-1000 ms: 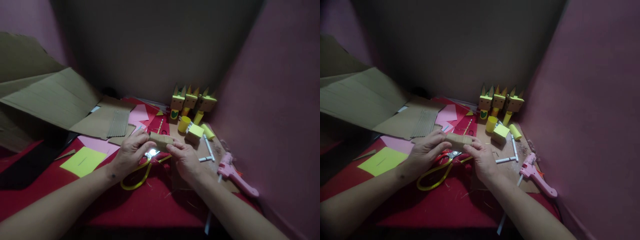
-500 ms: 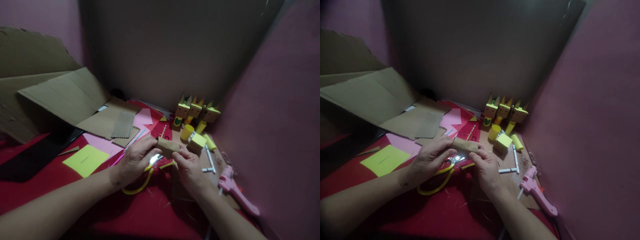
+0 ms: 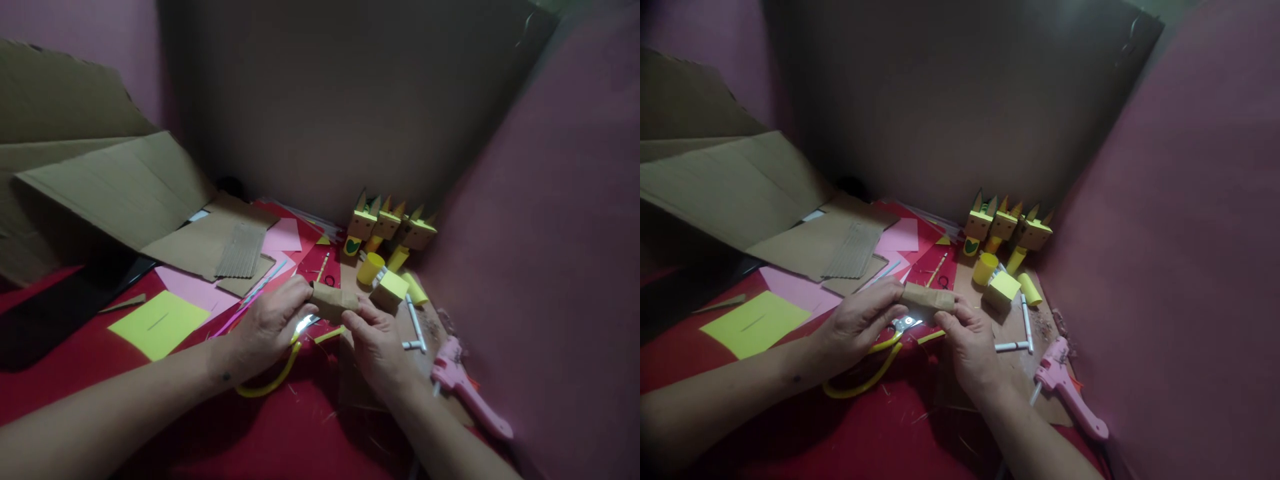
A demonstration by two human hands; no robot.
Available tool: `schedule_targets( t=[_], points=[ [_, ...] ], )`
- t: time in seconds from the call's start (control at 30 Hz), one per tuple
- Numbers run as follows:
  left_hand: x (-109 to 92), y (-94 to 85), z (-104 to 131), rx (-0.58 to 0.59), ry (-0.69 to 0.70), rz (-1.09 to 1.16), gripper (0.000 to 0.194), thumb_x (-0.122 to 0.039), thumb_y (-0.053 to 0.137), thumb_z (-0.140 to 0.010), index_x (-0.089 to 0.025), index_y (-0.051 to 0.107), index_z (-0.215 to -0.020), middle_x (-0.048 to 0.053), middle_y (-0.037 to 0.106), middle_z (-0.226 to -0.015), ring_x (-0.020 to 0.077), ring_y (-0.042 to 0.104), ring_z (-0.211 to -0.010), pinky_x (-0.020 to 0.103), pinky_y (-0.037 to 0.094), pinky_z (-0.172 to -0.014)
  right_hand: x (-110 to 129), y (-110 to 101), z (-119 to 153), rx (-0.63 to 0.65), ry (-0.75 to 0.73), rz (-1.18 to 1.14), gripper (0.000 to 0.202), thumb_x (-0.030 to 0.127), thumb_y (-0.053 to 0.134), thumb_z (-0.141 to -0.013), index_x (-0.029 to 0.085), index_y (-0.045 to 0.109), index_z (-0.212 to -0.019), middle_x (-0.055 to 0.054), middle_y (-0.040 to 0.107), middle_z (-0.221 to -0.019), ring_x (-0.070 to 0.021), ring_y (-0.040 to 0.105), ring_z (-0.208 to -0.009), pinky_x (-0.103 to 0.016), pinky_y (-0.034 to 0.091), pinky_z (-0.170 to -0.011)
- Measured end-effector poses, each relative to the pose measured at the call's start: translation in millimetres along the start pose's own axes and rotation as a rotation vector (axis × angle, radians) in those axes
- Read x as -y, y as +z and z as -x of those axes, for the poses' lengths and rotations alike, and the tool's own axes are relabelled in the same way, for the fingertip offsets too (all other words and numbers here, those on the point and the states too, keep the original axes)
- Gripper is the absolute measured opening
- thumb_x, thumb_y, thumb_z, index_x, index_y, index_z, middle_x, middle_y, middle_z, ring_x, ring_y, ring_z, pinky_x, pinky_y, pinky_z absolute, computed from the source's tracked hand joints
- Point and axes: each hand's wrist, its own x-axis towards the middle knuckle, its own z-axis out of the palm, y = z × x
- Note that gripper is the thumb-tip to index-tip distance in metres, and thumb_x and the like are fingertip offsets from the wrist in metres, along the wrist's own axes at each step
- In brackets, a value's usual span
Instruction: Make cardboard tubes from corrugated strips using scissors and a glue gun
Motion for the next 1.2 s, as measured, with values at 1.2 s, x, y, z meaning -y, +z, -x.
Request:
schedule_targets(
  t=[1.2],
  points=[
    [-8,10.8,2,-0.019,-0.133,0.412,0.041,-0.026,0.075,-0.075,-0.026,0.054,-0.111,0.002,0.059,-0.1,0.0179,0.058,-0.088,0.029,0.048,-0.076,0,-9,-5,0.114,0.436,-0.408,0.024,0.02,0.084,-0.053,0.02,0.073,-0.074,0.0,0.069,-0.071,-0.0108,0.057,-0.057,-0.015,0.041,-0.041]
  ],
)
